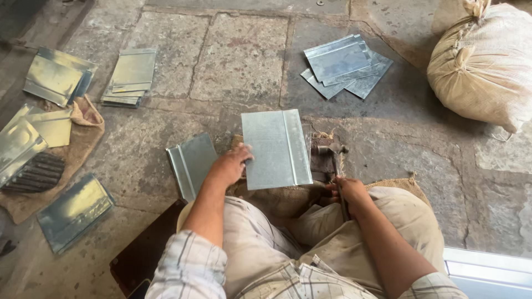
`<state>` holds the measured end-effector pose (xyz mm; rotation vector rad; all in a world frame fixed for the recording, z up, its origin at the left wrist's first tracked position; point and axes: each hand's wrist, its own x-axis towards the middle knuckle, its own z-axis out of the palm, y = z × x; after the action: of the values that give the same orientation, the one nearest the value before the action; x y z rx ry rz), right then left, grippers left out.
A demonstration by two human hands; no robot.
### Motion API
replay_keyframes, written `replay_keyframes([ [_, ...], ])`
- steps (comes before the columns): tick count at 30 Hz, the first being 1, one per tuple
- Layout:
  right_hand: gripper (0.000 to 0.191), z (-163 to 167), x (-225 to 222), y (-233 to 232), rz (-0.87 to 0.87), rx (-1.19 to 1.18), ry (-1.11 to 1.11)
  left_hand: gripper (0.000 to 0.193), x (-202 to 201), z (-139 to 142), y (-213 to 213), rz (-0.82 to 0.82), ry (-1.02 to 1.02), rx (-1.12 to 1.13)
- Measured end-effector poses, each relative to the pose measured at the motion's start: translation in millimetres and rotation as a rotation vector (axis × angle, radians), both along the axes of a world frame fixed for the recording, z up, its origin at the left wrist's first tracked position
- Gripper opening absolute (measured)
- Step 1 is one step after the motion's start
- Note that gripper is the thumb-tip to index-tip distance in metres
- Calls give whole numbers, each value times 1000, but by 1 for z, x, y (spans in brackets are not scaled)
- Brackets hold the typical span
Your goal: The person hammers the edges of metal sheets using a hammer while sitting on the floor.
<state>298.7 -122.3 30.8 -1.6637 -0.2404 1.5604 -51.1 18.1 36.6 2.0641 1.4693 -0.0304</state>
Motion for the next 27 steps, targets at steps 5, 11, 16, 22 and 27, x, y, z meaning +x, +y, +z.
replay_keyframes([
  [5,29,-2,-3,-7,85,156,-331,40,13,6,0,515,-181,149],
  [11,20,48,-12,-25,55,647,-562,50,51,-6,3,733,-224,-230],
  [16,29,132,-11,-15,-25,1295,-625,43,54,-17,19,803,-330,107],
  [22,30,196,14,-19,-224,1564,-1024,61,50,-20,30,886,-401,87],
  [27,33,166,14,-25,-336,1720,-978,67,50,-17,33,878,-339,66],
])
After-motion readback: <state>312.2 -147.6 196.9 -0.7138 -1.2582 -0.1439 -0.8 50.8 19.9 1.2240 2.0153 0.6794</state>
